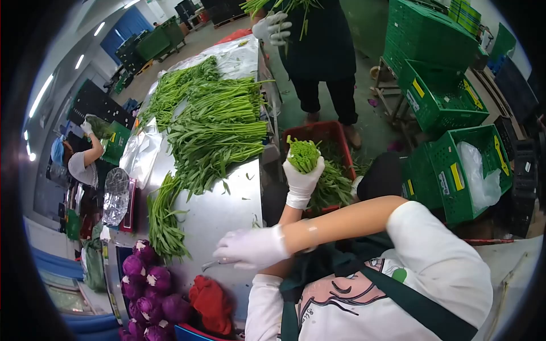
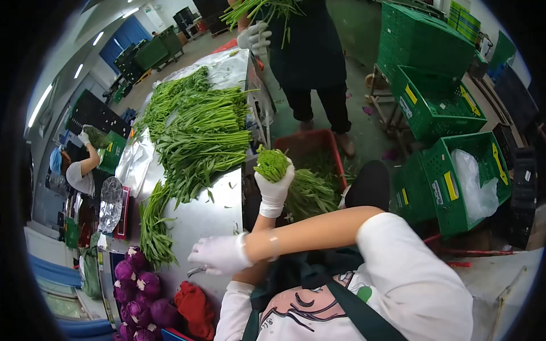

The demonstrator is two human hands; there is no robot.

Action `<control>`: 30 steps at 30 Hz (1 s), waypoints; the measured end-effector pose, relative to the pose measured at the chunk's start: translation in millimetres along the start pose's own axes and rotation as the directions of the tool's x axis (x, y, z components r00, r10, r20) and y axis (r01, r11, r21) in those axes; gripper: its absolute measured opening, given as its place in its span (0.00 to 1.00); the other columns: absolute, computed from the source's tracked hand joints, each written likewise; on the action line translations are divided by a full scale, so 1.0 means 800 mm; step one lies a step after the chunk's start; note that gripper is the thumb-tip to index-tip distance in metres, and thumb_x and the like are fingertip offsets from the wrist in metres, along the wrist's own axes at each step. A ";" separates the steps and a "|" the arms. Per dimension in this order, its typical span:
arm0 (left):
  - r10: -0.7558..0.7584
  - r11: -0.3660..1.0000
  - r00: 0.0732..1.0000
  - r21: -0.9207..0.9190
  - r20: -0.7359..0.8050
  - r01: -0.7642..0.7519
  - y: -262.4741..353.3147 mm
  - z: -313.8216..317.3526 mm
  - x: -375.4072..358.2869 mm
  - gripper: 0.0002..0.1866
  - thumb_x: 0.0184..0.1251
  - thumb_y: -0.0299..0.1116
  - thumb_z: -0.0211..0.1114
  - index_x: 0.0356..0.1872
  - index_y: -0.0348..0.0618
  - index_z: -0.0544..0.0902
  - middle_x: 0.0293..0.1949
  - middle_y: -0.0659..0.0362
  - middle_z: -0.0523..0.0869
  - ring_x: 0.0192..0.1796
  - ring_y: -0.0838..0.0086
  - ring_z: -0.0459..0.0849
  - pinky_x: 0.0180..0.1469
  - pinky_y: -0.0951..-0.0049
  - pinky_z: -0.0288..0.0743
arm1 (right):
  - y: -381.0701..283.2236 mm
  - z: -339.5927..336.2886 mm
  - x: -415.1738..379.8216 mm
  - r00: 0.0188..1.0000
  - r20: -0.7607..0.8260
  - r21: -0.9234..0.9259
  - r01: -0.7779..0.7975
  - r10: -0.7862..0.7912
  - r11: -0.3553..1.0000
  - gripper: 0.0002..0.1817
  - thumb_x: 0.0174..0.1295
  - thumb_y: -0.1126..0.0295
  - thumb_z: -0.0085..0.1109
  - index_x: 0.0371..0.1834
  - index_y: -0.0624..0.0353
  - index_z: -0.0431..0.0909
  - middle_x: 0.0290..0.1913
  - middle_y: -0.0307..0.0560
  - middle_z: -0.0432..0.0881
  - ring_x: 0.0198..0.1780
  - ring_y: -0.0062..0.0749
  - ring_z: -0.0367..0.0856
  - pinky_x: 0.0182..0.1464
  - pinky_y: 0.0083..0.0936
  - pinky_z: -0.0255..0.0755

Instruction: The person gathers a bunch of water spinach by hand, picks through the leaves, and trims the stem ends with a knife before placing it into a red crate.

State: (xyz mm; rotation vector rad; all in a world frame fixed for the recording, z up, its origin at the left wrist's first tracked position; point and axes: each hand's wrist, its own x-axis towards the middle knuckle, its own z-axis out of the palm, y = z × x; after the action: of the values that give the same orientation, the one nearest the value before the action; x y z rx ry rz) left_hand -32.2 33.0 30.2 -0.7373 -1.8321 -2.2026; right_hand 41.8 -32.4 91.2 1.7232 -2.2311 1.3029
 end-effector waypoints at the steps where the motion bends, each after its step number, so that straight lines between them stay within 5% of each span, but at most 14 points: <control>1: 0.002 1.000 1.000 0.015 -0.001 -0.002 -0.001 -0.005 0.002 0.12 0.47 0.16 0.65 0.35 0.33 0.77 0.32 0.59 0.82 0.35 0.78 0.81 0.40 0.77 0.75 | -0.016 -0.045 -0.018 0.990 0.121 0.197 -0.091 0.068 0.976 0.15 0.59 0.67 0.52 0.46 0.65 0.71 0.41 0.53 0.77 0.45 0.41 0.75 0.47 0.33 0.69; 3: 0.035 0.998 0.999 0.055 -0.017 -0.034 -0.006 -0.011 0.004 0.11 0.46 0.18 0.66 0.34 0.34 0.78 0.32 0.59 0.83 0.34 0.78 0.81 0.39 0.78 0.75 | -0.035 -0.125 -0.073 0.949 0.277 0.513 -0.278 0.150 0.812 0.15 0.65 0.63 0.49 0.36 0.66 0.74 0.31 0.48 0.78 0.33 0.29 0.74 0.40 0.27 0.69; 5: 0.154 0.966 0.987 0.204 0.049 -0.160 0.011 -0.009 0.009 0.11 0.45 0.20 0.67 0.33 0.35 0.78 0.31 0.59 0.82 0.33 0.76 0.81 0.38 0.76 0.75 | -0.009 -0.156 -0.156 0.831 0.497 0.739 -0.556 0.248 0.380 0.18 0.67 0.60 0.46 0.32 0.67 0.75 0.29 0.44 0.79 0.31 0.24 0.74 0.35 0.20 0.69; 7: 0.301 0.875 0.934 0.335 0.191 -0.350 0.024 -0.003 0.013 0.12 0.41 0.24 0.68 0.31 0.39 0.78 0.29 0.57 0.81 0.31 0.67 0.81 0.36 0.71 0.74 | 0.015 -0.156 -0.256 0.606 0.368 0.739 -0.651 0.705 0.174 0.31 0.66 0.45 0.38 0.31 0.66 0.76 0.30 0.45 0.80 0.33 0.22 0.78 0.31 0.19 0.71; 9: 0.493 0.739 0.796 0.314 0.351 -0.597 0.037 0.016 0.018 0.14 0.37 0.26 0.69 0.31 0.42 0.79 0.28 0.58 0.81 0.31 0.62 0.80 0.36 0.67 0.74 | 0.026 -0.157 -0.312 0.585 0.368 0.929 -0.268 0.723 -0.256 0.39 0.63 0.36 0.32 0.41 0.67 0.75 0.38 0.54 0.81 0.39 0.33 0.81 0.37 0.26 0.75; 10: 0.527 0.689 0.722 0.272 0.448 -0.672 0.042 0.029 0.016 0.17 0.33 0.30 0.71 0.30 0.43 0.79 0.28 0.59 0.81 0.32 0.62 0.80 0.38 0.65 0.74 | 0.020 -0.155 -0.328 0.598 0.368 0.929 -0.205 0.712 -0.307 0.43 0.60 0.32 0.30 0.51 0.67 0.71 0.45 0.58 0.79 0.44 0.42 0.80 0.44 0.33 0.76; 13: 0.552 0.555 0.457 0.102 0.697 -0.826 0.055 0.074 0.000 0.11 0.39 0.33 0.62 0.30 0.47 0.80 0.28 0.62 0.81 0.34 0.69 0.80 0.47 0.65 0.74 | -0.024 -0.146 -0.293 0.530 0.332 0.916 0.018 0.780 -0.402 0.43 0.60 0.33 0.32 0.54 0.65 0.68 0.47 0.55 0.78 0.47 0.43 0.79 0.48 0.33 0.74; 15: 0.563 0.466 0.315 0.021 0.764 -0.884 0.059 0.096 -0.018 0.10 0.41 0.33 0.59 0.29 0.49 0.79 0.29 0.64 0.81 0.35 0.73 0.80 0.51 0.67 0.72 | 0.019 -0.117 -0.333 0.452 -0.004 0.985 0.154 0.892 -0.074 0.32 0.58 0.37 0.44 0.48 0.56 0.73 0.39 0.43 0.79 0.40 0.24 0.79 0.43 0.23 0.75; 16: 0.577 0.415 0.259 -0.005 0.775 -0.910 0.048 0.102 -0.030 0.09 0.40 0.33 0.59 0.28 0.51 0.78 0.30 0.66 0.80 0.36 0.75 0.80 0.52 0.67 0.71 | 0.026 -0.114 -0.337 0.512 0.111 0.937 0.231 0.852 -0.261 0.29 0.59 0.39 0.46 0.45 0.54 0.74 0.38 0.41 0.79 0.38 0.21 0.78 0.42 0.21 0.75; 21: 0.531 0.395 0.374 0.169 0.761 -0.903 0.032 0.089 -0.054 0.11 0.44 0.35 0.60 0.32 0.65 0.78 0.40 0.69 0.79 0.46 0.72 0.74 0.64 0.48 0.52 | 0.047 -0.097 -0.349 0.538 0.269 0.872 0.215 0.799 -0.439 0.15 0.64 0.57 0.51 0.45 0.54 0.76 0.41 0.38 0.78 0.40 0.19 0.76 0.42 0.18 0.73; 22: 0.527 0.343 0.407 0.252 0.746 -0.905 0.033 0.085 -0.059 0.12 0.45 0.35 0.60 0.33 0.68 0.78 0.43 0.70 0.79 0.49 0.72 0.73 0.66 0.44 0.46 | 0.042 -0.094 -0.349 0.606 0.036 0.954 0.217 0.795 -0.209 0.13 0.64 0.62 0.50 0.48 0.54 0.75 0.44 0.38 0.78 0.44 0.19 0.75 0.45 0.17 0.71; 23: 0.424 0.320 0.442 0.326 0.790 -0.889 0.034 0.080 -0.064 0.13 0.46 0.37 0.61 0.34 0.75 0.77 0.52 0.71 0.74 0.56 0.69 0.67 0.67 0.40 0.29 | 0.021 -0.112 -0.328 0.623 0.094 0.976 0.095 0.777 -0.194 0.14 0.65 0.63 0.48 0.50 0.54 0.74 0.48 0.39 0.77 0.48 0.20 0.74 0.50 0.17 0.70; 25: 0.388 0.261 0.517 0.447 0.763 -0.855 0.041 0.081 -0.074 0.08 0.52 0.40 0.56 0.33 0.72 0.76 0.54 0.69 0.73 0.59 0.70 0.67 0.66 0.37 0.29 | 0.044 -0.092 -0.335 0.620 0.031 0.970 0.172 0.784 -0.174 0.15 0.64 0.62 0.50 0.50 0.55 0.74 0.48 0.39 0.77 0.48 0.21 0.75 0.52 0.17 0.70; 30: 0.159 0.314 0.590 0.526 0.791 -0.790 0.065 0.064 -0.062 0.22 0.44 0.42 0.64 0.46 0.73 0.78 0.60 0.59 0.66 0.65 0.58 0.56 0.67 0.40 0.31 | 0.029 -0.103 -0.311 0.543 0.129 0.902 0.284 0.830 -0.326 0.17 0.58 0.60 0.57 0.47 0.57 0.74 0.45 0.43 0.79 0.43 0.27 0.78 0.49 0.24 0.73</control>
State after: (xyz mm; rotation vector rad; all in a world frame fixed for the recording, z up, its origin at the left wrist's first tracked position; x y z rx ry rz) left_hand 46.7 62.4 57.4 -1.5819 -2.1296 -0.3848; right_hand 82.2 214.1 8.9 -0.4250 -0.6434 3.6149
